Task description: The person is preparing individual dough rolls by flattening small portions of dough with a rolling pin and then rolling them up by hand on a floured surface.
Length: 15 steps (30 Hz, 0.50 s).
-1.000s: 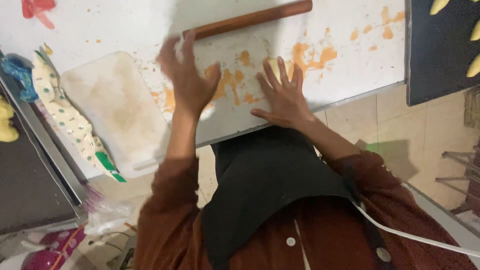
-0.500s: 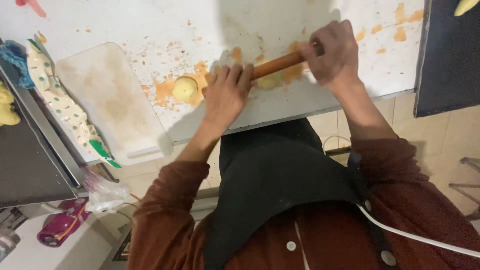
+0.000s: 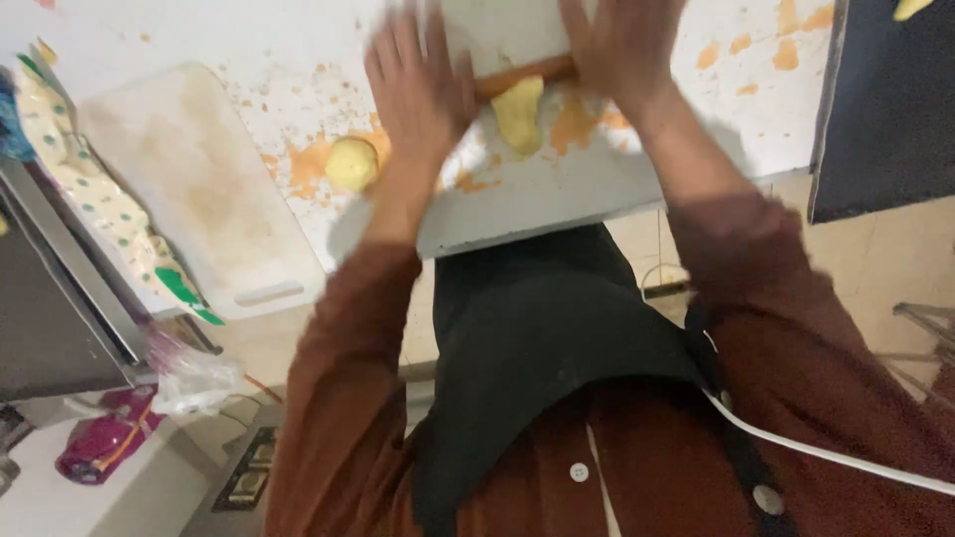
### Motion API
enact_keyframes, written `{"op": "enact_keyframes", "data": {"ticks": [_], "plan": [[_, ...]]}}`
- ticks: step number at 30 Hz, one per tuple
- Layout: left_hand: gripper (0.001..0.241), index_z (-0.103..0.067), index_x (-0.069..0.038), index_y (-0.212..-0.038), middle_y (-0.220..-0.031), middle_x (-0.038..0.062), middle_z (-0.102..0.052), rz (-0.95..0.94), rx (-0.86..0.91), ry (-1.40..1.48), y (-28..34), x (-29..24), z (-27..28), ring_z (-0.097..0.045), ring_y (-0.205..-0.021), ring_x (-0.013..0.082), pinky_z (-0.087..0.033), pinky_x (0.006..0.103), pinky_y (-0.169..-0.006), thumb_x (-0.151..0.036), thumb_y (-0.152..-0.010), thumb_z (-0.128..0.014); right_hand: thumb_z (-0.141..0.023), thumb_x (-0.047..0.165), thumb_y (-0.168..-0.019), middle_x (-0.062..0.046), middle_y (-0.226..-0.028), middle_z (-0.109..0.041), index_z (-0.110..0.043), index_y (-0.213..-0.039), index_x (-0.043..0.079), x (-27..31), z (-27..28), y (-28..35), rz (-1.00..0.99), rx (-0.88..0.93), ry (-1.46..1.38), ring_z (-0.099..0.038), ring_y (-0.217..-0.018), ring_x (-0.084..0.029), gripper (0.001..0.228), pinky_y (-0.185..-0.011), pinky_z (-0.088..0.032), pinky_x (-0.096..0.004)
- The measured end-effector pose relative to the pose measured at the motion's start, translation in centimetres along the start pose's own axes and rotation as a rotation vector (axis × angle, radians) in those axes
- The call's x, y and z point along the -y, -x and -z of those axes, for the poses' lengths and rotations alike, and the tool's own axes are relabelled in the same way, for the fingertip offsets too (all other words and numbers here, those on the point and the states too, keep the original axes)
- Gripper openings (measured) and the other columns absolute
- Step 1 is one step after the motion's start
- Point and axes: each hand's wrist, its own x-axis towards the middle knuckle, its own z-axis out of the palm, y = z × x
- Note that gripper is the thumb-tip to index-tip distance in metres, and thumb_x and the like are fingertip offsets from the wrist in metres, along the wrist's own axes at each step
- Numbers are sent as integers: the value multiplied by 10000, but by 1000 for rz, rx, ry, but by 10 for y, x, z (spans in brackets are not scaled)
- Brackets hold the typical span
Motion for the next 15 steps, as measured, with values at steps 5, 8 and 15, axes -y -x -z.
{"op": "enact_keyframes", "data": {"ticks": [5, 8, 15], "plan": [[391, -517, -109, -996, -866, 97, -466, -246, -124, 5, 32, 11, -17, -412, -722, 279, -339, 382, -657, -449, -802, -512, -535, 555, -823, -140, -912, -457, -508, -887, 69, 15, 49, 18, -5, 528, -114, -413, -835, -316, 491, -715, -281, -416], [199, -500, -41, -928, -682, 66, -418, -426, -79, 0, 32, 17, -4, -372, -575, 228, -271, 318, -494, -104, -753, -428, -605, 476, -752, -58, -904, -459, -530, -878, 134, 9, 51, 18, 29, 663, -239, -402, -827, -248, 372, -688, -247, -385], [99, -391, -125, -710, -538, 6, -410, -248, 10, 270, 52, 2, 55, -400, -527, 225, -261, 332, -528, -44, -690, -445, -698, 80, -763, -111, -855, -373, -428, -877, 5, 29, 88, 12, -368, -119, -697, -358, -802, -244, 303, -711, -293, -351]]}}
